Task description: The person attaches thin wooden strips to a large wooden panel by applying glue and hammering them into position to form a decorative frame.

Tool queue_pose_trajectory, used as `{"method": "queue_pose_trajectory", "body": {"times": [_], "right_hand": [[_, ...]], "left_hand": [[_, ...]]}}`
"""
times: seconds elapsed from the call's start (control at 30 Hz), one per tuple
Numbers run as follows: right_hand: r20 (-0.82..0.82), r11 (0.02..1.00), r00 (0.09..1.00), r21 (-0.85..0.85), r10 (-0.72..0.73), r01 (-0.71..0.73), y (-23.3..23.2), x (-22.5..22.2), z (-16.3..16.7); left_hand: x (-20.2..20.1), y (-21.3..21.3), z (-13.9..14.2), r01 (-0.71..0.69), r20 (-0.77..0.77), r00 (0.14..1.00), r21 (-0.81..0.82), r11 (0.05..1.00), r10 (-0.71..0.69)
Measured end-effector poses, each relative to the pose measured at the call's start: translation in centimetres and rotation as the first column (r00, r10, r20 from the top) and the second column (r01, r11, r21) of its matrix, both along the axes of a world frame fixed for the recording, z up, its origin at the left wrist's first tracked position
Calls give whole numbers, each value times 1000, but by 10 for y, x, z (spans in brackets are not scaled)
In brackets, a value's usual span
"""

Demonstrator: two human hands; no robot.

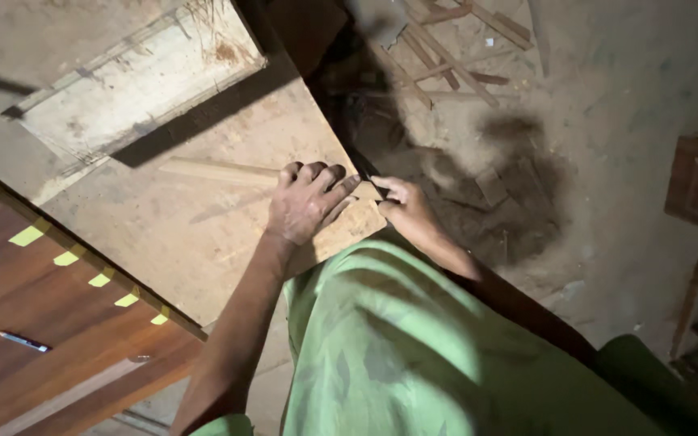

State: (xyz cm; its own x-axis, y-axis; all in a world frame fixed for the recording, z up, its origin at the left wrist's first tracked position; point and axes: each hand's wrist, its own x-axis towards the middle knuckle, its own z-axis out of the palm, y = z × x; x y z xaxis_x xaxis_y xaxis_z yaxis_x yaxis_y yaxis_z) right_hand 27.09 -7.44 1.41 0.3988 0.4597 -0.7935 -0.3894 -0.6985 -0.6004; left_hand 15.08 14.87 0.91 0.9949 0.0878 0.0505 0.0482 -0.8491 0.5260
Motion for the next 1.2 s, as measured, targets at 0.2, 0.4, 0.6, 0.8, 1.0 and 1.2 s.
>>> {"method": "queue_pose_trajectory", "body": {"times": [0.2, 0.4, 0.6, 0.8, 1.0, 1.2], "right_hand": [[45, 998, 998, 49, 40, -42, 3, 3, 8], [38, 999, 998, -21, 49, -48, -1, 2, 7], [27, 1000, 999, 8, -23, 22, -7, -1, 1], [18, 994, 1000, 104, -16, 14, -4, -2, -2], [40, 998, 999, 67, 7, -10, 0, -1, 1], [43, 994, 997, 89, -60, 56, -2, -3, -5]], "left_hand": [[1, 0, -3, 20, -19, 1000, 47, 999, -19], [1, 1, -2, 13, -14, 1000, 59, 998, -12], [1, 1, -1, 4, 5, 1000, 42, 999, -4], [2, 1, 0, 15, -22, 1000, 45, 999, -14], [1, 1, 0, 7, -7, 1000, 45, 999, -7], [3, 3, 1, -7, 8, 1000, 10, 1000, 7]]}}
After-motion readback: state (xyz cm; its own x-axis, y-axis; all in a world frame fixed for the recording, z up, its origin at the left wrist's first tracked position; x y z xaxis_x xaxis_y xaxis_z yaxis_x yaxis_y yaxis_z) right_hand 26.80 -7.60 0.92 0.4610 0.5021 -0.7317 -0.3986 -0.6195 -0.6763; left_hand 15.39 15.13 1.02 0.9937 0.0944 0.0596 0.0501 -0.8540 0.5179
